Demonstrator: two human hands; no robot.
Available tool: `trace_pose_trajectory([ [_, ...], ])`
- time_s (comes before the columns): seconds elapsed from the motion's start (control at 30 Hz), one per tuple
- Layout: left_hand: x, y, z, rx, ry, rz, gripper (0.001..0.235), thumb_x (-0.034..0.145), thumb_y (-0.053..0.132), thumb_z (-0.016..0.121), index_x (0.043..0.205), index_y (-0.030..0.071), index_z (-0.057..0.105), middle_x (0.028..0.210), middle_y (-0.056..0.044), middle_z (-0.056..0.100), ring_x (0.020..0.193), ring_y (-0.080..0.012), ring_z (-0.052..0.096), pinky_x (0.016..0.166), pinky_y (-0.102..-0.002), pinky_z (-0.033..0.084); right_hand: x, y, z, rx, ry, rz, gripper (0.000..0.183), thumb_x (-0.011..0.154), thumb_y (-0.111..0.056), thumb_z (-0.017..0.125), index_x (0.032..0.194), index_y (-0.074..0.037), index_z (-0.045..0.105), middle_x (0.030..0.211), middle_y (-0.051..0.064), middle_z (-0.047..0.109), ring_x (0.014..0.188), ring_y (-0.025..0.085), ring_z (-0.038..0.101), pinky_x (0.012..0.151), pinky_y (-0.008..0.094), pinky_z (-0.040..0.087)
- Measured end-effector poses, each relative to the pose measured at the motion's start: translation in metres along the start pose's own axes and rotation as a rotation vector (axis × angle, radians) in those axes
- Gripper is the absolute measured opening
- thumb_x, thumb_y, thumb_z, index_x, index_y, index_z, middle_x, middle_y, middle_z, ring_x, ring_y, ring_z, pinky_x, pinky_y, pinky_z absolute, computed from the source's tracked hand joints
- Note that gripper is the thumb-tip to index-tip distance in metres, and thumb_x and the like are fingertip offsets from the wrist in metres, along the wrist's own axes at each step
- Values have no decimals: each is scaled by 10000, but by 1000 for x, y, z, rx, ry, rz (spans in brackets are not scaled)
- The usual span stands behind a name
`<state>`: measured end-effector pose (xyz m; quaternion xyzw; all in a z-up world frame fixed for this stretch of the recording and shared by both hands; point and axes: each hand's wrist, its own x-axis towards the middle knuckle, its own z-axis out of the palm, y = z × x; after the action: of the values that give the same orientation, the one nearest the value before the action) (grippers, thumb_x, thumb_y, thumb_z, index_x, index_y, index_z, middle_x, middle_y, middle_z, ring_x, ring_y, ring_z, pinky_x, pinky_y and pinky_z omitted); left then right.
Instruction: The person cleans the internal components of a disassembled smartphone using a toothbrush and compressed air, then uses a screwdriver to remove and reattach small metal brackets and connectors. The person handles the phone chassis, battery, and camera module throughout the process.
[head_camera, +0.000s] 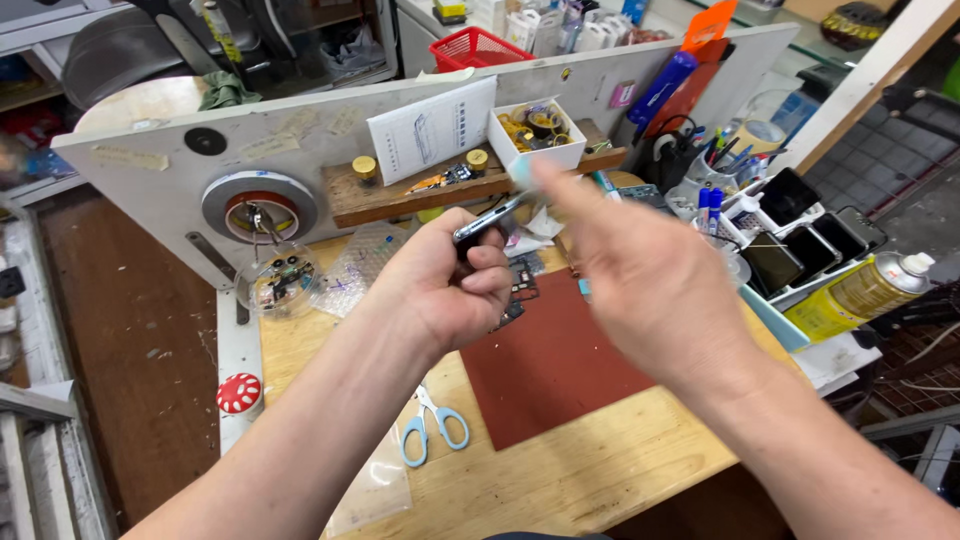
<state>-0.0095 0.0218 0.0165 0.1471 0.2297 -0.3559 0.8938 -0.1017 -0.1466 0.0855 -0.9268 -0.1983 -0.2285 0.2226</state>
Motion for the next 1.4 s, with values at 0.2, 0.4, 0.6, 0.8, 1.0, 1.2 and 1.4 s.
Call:
trace_pose_trajectory([
  [0.2, 4, -3, 6, -8, -68, -36, 181, 981, 159, 579, 833, 54, 572, 604, 20, 534, 457, -53, 452, 354, -197, 283, -6, -7, -8, 3, -59, -65, 530, 956, -84, 618, 1450, -274, 588, 871, 122, 733, 721, 305, 713, 614, 429, 557],
  [0.4, 3, 0, 6, 4, -35, -60, 189, 966, 176, 570, 886, 10, 614, 620, 2, 563, 450, -53, 461, 343, -192, 290, -3, 3, -19, 28, 6, 52, 530, 980, -62, 580, 1472, -257, 562, 919, 121, 753, 736, 275, 741, 653, 407, 577],
  [0.6, 6, -3, 6, 36, -46, -48, 173, 972, 187, 581, 868, 49, 590, 613, 3, 553, 458, -67, 474, 348, -196, 292, -4, 3, -4, 43, -43, -12, 457, 993, -121, 623, 1426, -263, 606, 945, 138, 757, 764, 309, 740, 633, 423, 574],
  [0.8, 2, -8, 9, 18, -23, -61, 202, 987, 205, 570, 878, 36, 597, 612, 6, 567, 450, -54, 470, 346, -195, 294, 0, 0, -15, 14, -30, -21, 514, 1006, -94, 579, 1484, -283, 554, 851, 116, 741, 727, 255, 746, 640, 400, 584],
  [1.0, 2, -3, 10, -29, 10, -66, 236, 981, 237, 578, 882, 24, 592, 620, -13, 589, 447, -56, 466, 345, -189, 292, 5, 5, -14, 29, 7, 134, 553, 984, -50, 557, 1480, -293, 547, 778, 79, 720, 655, 197, 722, 634, 370, 589],
  [1.2, 6, -1, 9, 3, -133, -110, 184, 983, 178, 593, 879, 28, 616, 643, -13, 594, 463, -64, 491, 348, -195, 312, -6, 5, -7, 115, -35, 13, 578, 950, -44, 580, 1482, -270, 559, 769, 67, 711, 668, 159, 716, 674, 342, 589],
  [1.4, -11, -16, 18, 371, -6, 282, 114, 965, 183, 571, 942, 79, 529, 778, -55, 598, 566, -126, 562, 395, -245, 389, -1, 23, -21, 37, 46, 225, 521, 1017, -70, 555, 1498, -269, 556, 800, 28, 740, 654, 108, 681, 637, 291, 579],
])
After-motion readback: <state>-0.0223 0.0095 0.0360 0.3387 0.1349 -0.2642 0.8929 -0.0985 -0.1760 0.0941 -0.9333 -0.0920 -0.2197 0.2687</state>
